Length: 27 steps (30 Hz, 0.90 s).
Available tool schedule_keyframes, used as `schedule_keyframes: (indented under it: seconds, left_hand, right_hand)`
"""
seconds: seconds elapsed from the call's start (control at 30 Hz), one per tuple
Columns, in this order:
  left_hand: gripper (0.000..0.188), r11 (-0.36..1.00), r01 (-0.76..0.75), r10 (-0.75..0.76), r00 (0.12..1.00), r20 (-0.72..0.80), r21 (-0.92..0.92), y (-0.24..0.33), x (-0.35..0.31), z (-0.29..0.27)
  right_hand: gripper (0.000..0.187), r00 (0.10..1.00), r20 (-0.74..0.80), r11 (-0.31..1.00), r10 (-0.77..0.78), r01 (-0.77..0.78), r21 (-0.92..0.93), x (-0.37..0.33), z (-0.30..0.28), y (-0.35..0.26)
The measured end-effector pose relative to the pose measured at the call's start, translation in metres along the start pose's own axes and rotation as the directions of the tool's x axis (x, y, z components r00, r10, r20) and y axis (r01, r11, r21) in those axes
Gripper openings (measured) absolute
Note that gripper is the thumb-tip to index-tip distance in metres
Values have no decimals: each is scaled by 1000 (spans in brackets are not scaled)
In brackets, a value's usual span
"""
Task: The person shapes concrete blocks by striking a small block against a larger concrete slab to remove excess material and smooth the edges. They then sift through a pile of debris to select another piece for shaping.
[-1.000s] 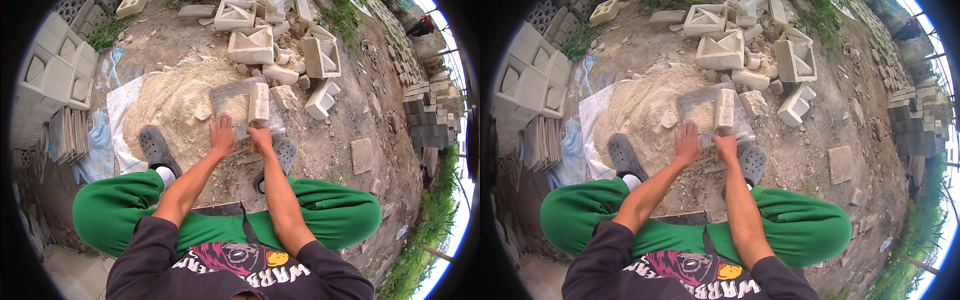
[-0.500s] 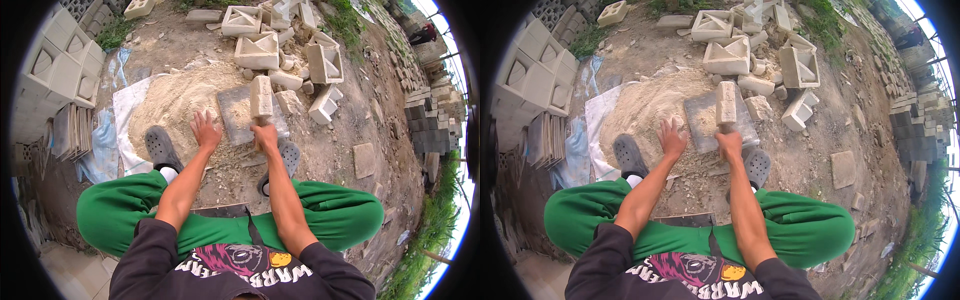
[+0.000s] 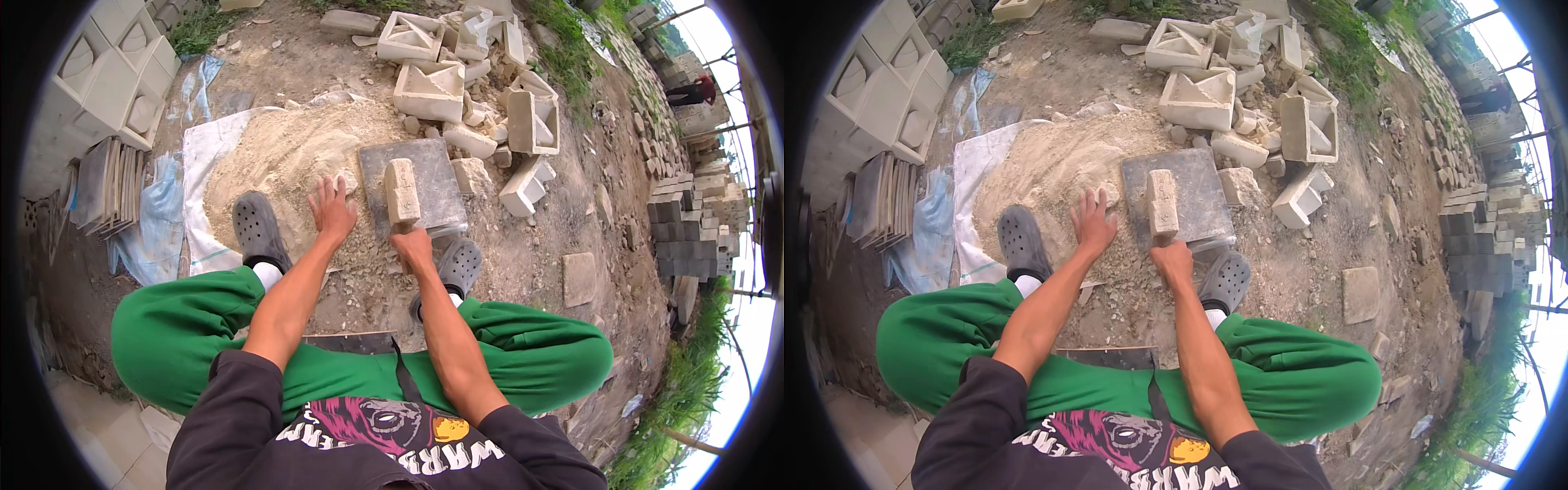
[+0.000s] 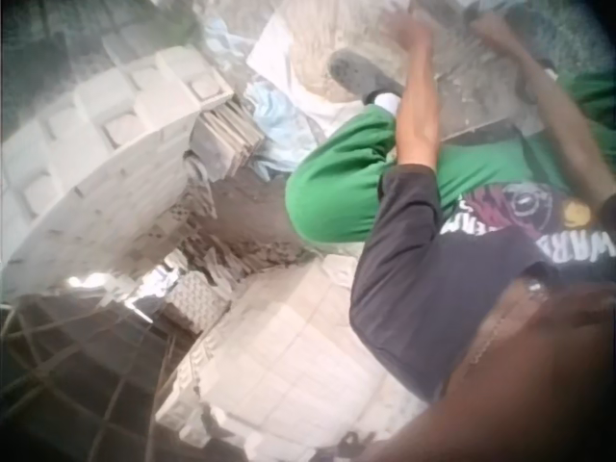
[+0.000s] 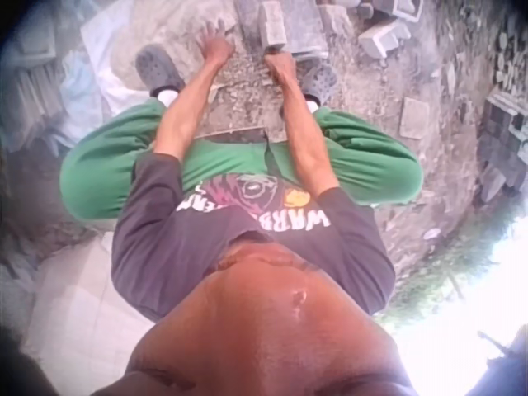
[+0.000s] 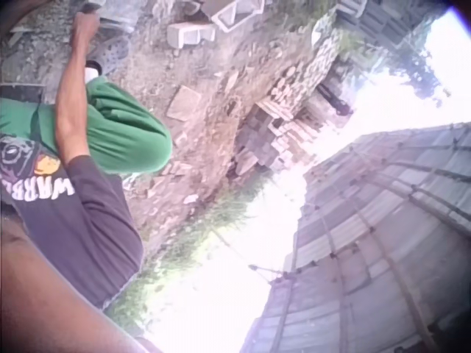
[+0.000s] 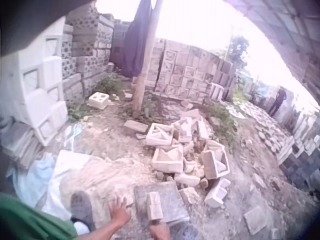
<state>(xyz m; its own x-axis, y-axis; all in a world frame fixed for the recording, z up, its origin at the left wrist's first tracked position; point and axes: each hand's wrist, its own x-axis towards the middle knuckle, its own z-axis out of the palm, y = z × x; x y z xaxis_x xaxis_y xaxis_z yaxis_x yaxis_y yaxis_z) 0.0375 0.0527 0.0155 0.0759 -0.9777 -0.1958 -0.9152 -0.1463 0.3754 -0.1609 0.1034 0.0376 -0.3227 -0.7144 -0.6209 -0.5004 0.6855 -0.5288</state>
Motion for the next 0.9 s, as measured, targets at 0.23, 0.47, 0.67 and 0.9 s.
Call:
schedule_keyframes:
  seconds: [0.23, 0.47, 0.67, 0.9]
  left_hand:
    - [71, 999, 22, -22, 1000, 8, -36, -3, -3, -4]
    - [72, 999, 4, -2, 999, -41, 47, -10, -2, 9]
    - [73, 999, -28, 29, 999, -28, 26, -3, 0, 2]
    - [74, 998, 3, -8, 996, 89, 58, -4, -1, -12]
  right_hand:
    - [46, 998, 16, 997, -64, 64, 38, -7, -26, -22]
    - [35, 914, -214, 932, -343, 359, 38, -24, -20, -50]
    - [49, 988, -81, 989, -130, 124, -79, -9, 3, -11]
    - [49, 998, 58, 999, -28, 30, -39, -14, -24, -31]
